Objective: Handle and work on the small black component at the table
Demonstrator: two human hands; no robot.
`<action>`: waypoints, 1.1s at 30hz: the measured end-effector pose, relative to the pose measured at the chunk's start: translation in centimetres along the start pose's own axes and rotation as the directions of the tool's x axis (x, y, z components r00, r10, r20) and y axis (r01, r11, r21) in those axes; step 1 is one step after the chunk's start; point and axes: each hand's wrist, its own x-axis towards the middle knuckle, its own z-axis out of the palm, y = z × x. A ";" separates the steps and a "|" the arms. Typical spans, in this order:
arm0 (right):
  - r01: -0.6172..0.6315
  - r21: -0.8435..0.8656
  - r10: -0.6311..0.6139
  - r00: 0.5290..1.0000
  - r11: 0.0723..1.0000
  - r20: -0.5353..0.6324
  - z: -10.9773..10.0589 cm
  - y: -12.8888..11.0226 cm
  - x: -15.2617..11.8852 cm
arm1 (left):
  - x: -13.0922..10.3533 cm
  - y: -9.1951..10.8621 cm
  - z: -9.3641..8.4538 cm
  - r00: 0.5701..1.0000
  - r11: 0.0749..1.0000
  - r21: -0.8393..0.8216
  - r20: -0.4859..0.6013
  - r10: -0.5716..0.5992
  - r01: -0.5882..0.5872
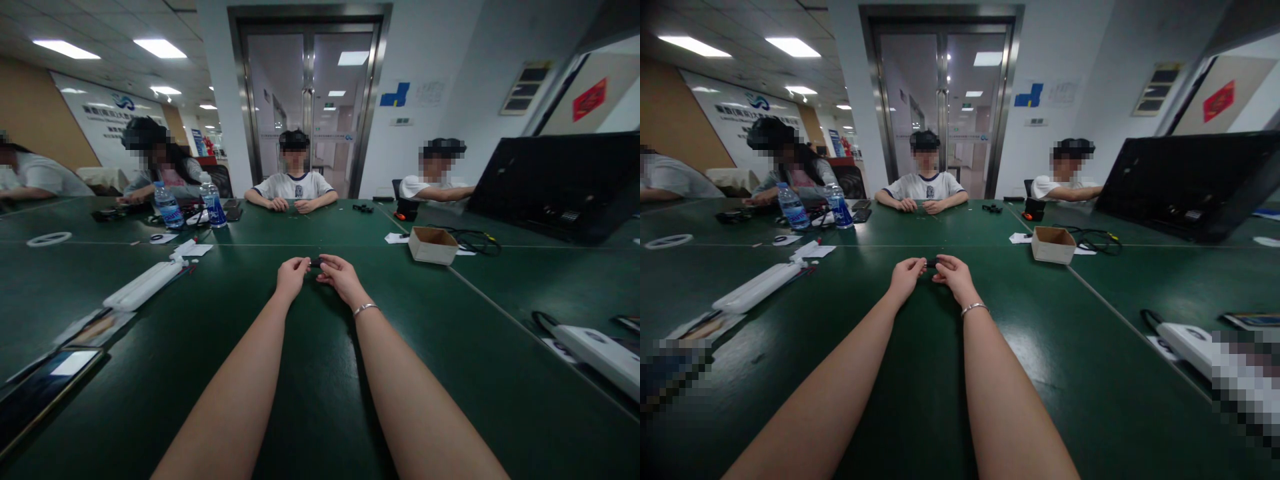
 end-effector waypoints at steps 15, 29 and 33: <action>-0.004 -0.008 0.004 1.000 1.000 0.024 0.0 0.0 -0.1 | -0.7 1.7 -0.5 0.994 0.988 0.110 -0.025 -0.102 0.104; 0.055 -0.019 -0.053 0.993 0.998 0.105 -1.0 0.9 0.7 | -0.7 2.0 -0.5 0.995 0.965 0.244 -0.022 -0.094 0.097; 0.061 -0.015 -0.059 0.992 0.998 0.112 -1.0 0.9 0.6 | -0.9 2.3 -0.6 0.994 0.959 0.262 -0.007 -0.109 0.108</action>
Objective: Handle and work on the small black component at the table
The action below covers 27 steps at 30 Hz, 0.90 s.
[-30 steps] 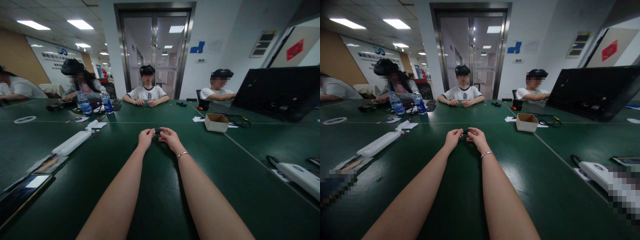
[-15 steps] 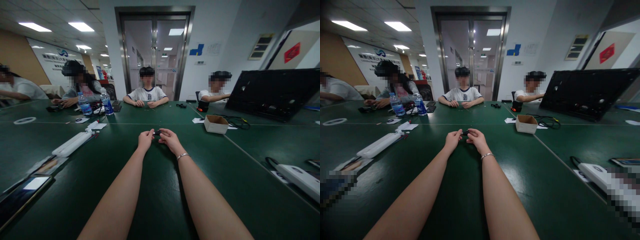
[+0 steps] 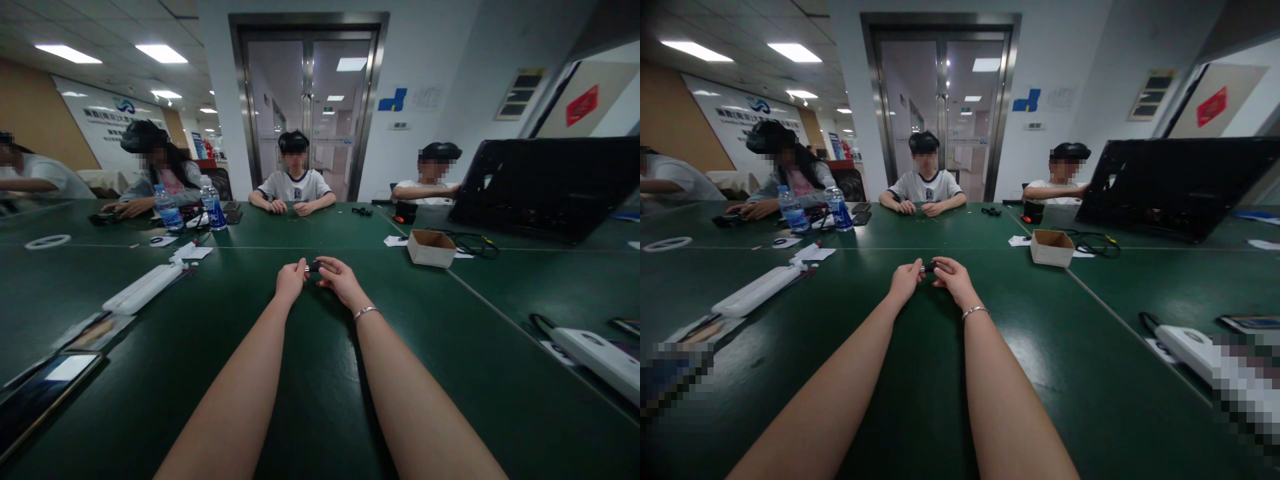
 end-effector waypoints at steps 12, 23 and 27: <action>-0.027 -0.019 0.027 1.000 0.999 0.004 0.2 -0.5 -0.3 | 0.5 0.0 0.0 0.996 0.997 -0.009 0.041 -0.082 0.082; 0.008 -0.027 -0.007 0.999 1.000 0.032 0.2 -0.5 -0.4 | 0.6 -0.1 0.2 0.997 0.997 0.033 0.032 -0.065 0.064; -0.012 -0.039 0.011 1.000 0.999 -0.024 0.5 -0.8 -0.4 | 0.5 -0.2 0.4 1.000 0.998 0.064 0.025 -0.017 0.015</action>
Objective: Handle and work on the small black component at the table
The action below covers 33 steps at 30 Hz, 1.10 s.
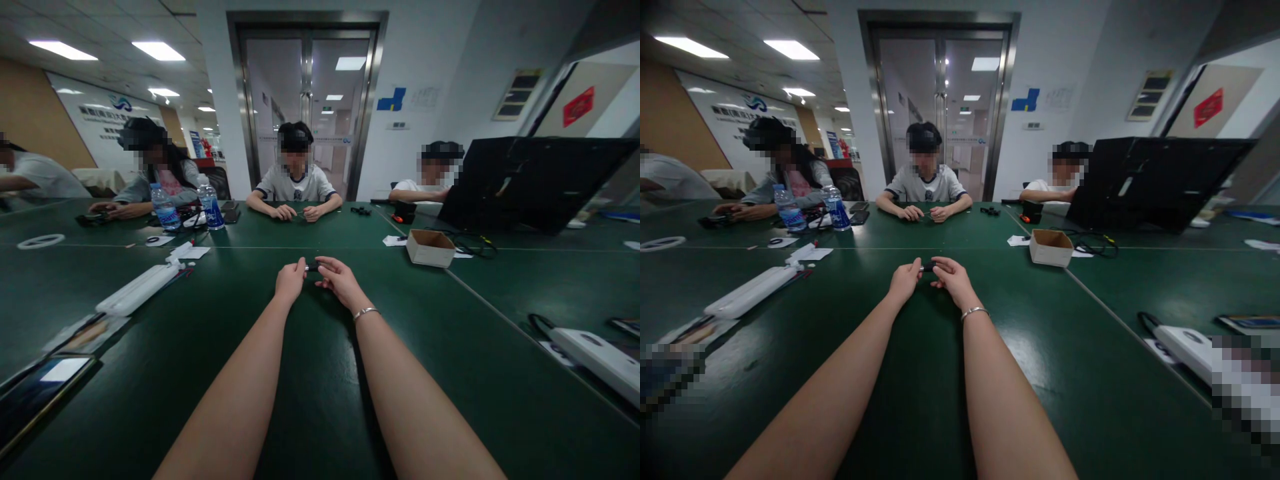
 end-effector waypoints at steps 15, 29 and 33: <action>-0.055 -0.008 0.054 0.989 0.998 -0.138 0.7 -0.5 0.0 | -0.2 -0.3 0.7 0.993 0.974 -0.202 0.035 0.109 -0.100; -0.067 -0.012 0.064 0.989 0.998 -0.131 0.6 -0.2 0.2 | 0.3 -0.6 1.1 0.998 0.939 -0.340 0.029 0.062 -0.048; -0.073 -0.009 0.071 0.988 0.997 -0.140 0.6 -0.2 0.2 | 0.2 -0.6 1.1 0.997 0.936 -0.348 0.039 0.069 -0.052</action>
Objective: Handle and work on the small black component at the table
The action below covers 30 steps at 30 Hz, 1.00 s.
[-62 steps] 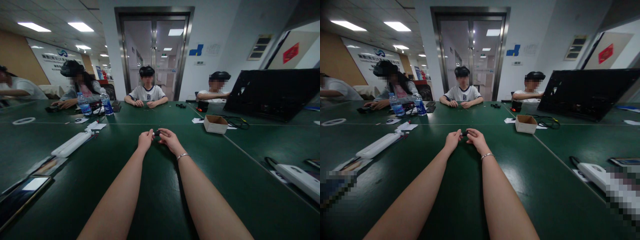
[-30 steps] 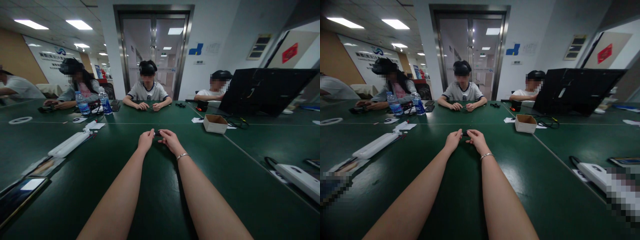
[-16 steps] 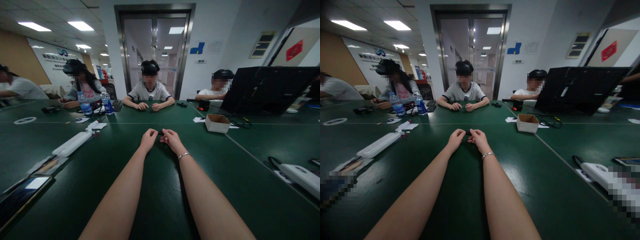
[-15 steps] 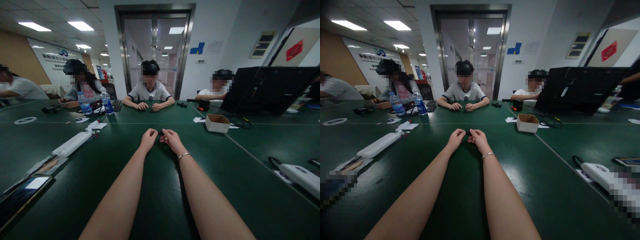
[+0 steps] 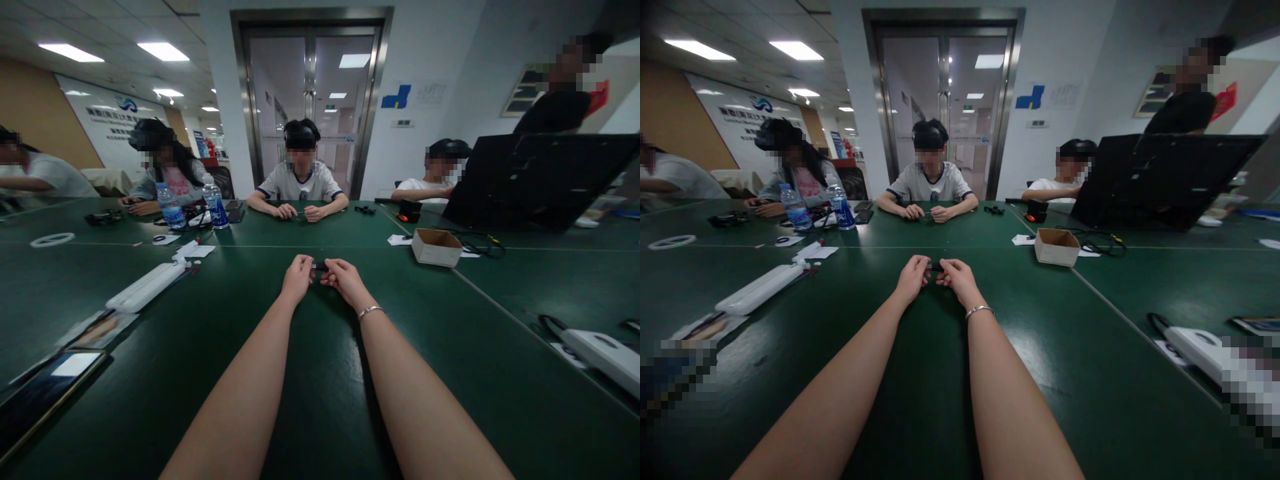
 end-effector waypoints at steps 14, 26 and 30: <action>-0.016 0.021 0.016 1.000 1.000 0.004 0.0 -0.2 -0.1 | -0.1 0.4 -0.2 0.996 0.997 -0.063 -0.078 0.035 -0.040; -0.016 0.027 0.016 1.000 1.000 -0.003 0.0 -0.1 0.0 | 0.2 -0.2 -0.1 0.998 0.998 -0.030 -0.029 -0.057 0.056; -0.013 0.033 0.013 1.000 0.999 0.004 0.0 -0.1 0.0 | 0.4 -0.4 -0.1 1.000 1.000 0.002 -0.031 -0.001 0.001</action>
